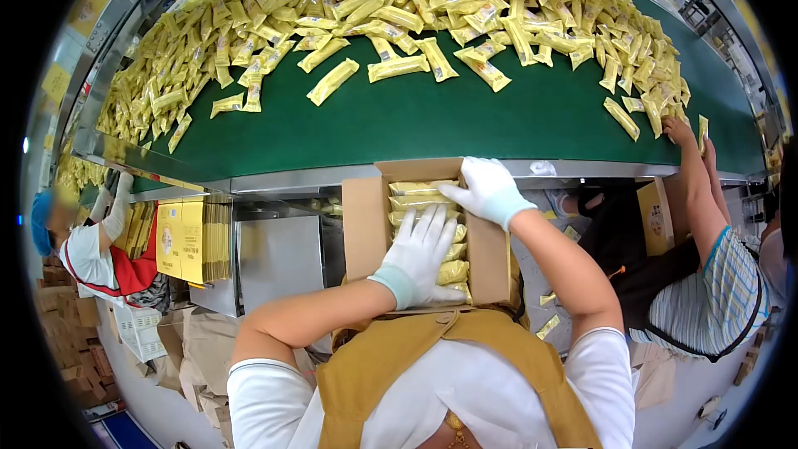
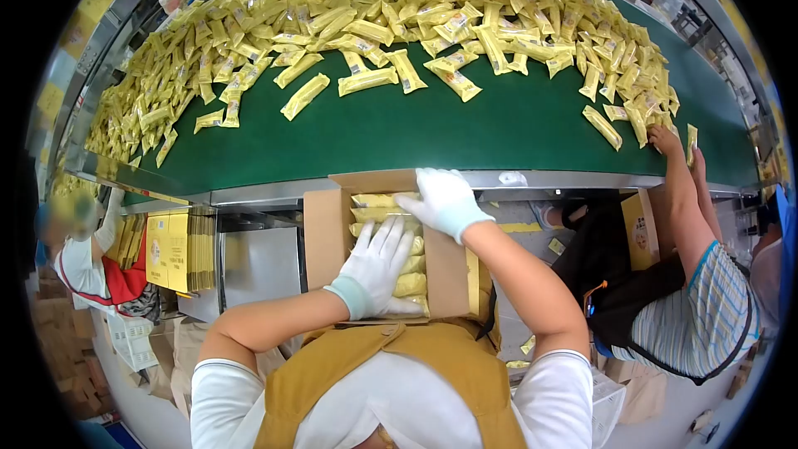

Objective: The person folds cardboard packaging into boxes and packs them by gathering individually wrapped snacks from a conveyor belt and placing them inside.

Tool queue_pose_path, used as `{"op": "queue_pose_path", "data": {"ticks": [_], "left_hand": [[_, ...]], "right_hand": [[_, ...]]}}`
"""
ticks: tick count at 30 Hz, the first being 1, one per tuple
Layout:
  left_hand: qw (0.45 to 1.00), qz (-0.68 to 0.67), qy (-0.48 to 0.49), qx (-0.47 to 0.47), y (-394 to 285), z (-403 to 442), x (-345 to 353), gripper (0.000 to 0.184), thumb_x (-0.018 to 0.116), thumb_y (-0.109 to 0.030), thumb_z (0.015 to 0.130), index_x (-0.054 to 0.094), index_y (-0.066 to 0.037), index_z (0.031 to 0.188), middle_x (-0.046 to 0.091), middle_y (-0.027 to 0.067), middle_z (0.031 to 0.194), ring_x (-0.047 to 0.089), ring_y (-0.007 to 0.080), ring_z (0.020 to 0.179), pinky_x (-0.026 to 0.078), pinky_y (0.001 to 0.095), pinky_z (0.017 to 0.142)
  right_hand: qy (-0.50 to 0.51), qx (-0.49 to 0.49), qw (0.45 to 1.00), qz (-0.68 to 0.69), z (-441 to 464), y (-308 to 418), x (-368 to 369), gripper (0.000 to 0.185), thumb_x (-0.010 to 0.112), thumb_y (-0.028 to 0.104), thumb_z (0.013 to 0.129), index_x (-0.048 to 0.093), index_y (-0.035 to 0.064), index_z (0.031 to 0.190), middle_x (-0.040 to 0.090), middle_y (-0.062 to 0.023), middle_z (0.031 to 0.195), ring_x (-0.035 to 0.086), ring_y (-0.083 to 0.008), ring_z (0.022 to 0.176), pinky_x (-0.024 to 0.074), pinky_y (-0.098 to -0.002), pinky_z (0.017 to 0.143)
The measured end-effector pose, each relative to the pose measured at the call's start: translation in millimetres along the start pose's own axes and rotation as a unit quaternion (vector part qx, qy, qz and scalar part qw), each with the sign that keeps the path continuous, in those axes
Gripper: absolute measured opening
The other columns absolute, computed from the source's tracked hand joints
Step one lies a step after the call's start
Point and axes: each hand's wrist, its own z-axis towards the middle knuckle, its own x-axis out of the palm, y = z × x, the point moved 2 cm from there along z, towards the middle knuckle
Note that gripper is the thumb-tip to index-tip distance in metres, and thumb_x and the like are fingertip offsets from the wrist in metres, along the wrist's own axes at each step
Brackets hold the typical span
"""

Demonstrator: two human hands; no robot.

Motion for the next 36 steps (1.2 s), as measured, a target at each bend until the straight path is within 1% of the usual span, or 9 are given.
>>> {"op": "queue_pose_path", "data": {"ticks": [4,8,11,15,21,27,29,33,36], "left_hand": [[1.000,0.005,0.000,0.012,-1.7,0.0,0.0,0.121,0.055,-0.082,0.076,0.028,0.011,0.149,0.029,0.0317,0.154,0.025,0.0427,0.147,0.017,0.0555,0.120],[0.995,-0.063,0.014,0.075,4.0,-13.9,-13.2,0.113,0.058,-0.074,0.081,0.026,0.010,0.151,0.027,0.0345,0.155,0.026,0.0463,0.146,0.016,0.0584,0.120],[0.939,-0.241,-0.199,0.142,29.5,-41.4,-40.5,0.078,0.072,-0.038,0.087,0.042,-0.001,0.147,0.045,0.0237,0.148,0.042,0.0400,0.138,0.028,0.0529,0.118],[0.776,-0.326,-0.525,-0.124,82.9,-64.5,-23.6,0.032,0.055,-0.001,0.088,0.066,-0.001,0.118,0.069,0.0167,0.106,0.066,0.0330,0.097,0.052,0.0412,0.088],[0.756,-0.494,-0.306,-0.301,130.3,0.0,105.3,0.029,0.055,-0.004,0.089,0.064,0.000,0.116,0.067,0.0185,0.107,0.065,0.0312,0.096,0.053,0.0394,0.086],[0.760,-0.532,-0.292,-0.234,169.1,70.5,71.2,0.032,0.058,-0.009,0.091,0.061,-0.001,0.122,0.064,0.0179,0.116,0.063,0.0298,0.104,0.052,0.0392,0.091],[0.776,-0.497,-0.344,-0.179,204.4,87.9,21.7,0.034,0.059,-0.011,0.091,0.060,-0.002,0.124,0.064,0.0177,0.118,0.062,0.0293,0.107,0.051,0.0391,0.092],[0.789,-0.358,-0.498,-0.037,289.3,123.2,-146.5,0.038,0.061,-0.015,0.092,0.058,-0.003,0.128,0.062,0.0173,0.124,0.060,0.0283,0.112,0.050,0.0389,0.095],[0.736,-0.249,-0.622,0.096,334.0,138.1,-292.3,0.041,0.063,-0.018,0.093,0.056,-0.004,0.131,0.061,0.0170,0.128,0.059,0.0276,0.116,0.049,0.0388,0.098]], "right_hand": [[0.103,0.102,0.989,0.029,13.8,-0.9,-5.7,0.056,0.064,0.052,0.088,0.068,-0.0036,0.096,0.070,-0.0270,0.097,0.068,-0.0429,0.089,0.0550,-0.0477,0.081],[-0.050,-0.042,0.997,0.032,-18.8,-2.7,3.9,0.036,0.062,0.042,0.092,0.074,0.0087,0.099,0.071,-0.0218,0.093,0.067,-0.0415,0.085,0.0543,-0.0495,0.077],[-0.136,-0.076,0.987,0.036,-51.5,-9.5,-20.6,0.020,0.066,0.030,0.089,0.077,0.0181,0.100,0.072,-0.0131,0.090,0.068,-0.0361,0.080,0.0552,-0.0445,0.072],[-0.302,0.020,0.950,0.081,-71.8,-41.1,-38.6,0.026,0.067,0.033,0.091,0.077,0.0110,0.099,0.073,-0.0160,0.091,0.069,-0.0363,0.082,0.0558,-0.0418,0.074],[-0.187,0.223,0.956,0.047,-52.1,-79.5,-40.7,0.048,0.060,0.045,0.090,0.074,-0.0001,0.079,0.067,-0.0266,0.078,0.067,-0.0455,0.081,0.0540,-0.0510,0.076],[-0.266,0.087,0.951,0.131,-32.8,-27.7,-87.4,0.046,0.059,0.036,0.094,0.069,-0.0056,0.079,0.065,-0.0293,0.076,0.065,-0.0469,0.077,0.0514,-0.0508,0.068],[-0.306,0.052,0.938,0.158,-20.4,-5.4,-136.0,0.044,0.060,0.033,0.096,0.065,-0.0048,0.073,0.059,-0.0235,0.061,0.059,-0.0353,0.054,0.0475,-0.0437,0.057],[-0.336,-0.149,0.769,0.523,52.7,24.3,-243.8,0.053,0.041,0.029,0.105,0.050,-0.0096,0.140,0.055,-0.0138,0.142,0.049,-0.0229,0.134,0.0335,-0.0349,0.115],[-0.406,-0.410,0.737,0.353,132.3,36.0,-325.8,0.055,0.037,0.029,0.107,0.041,-0.0098,0.146,0.046,-0.0169,0.152,0.040,-0.0238,0.141,0.0275,-0.0361,0.118]]}}
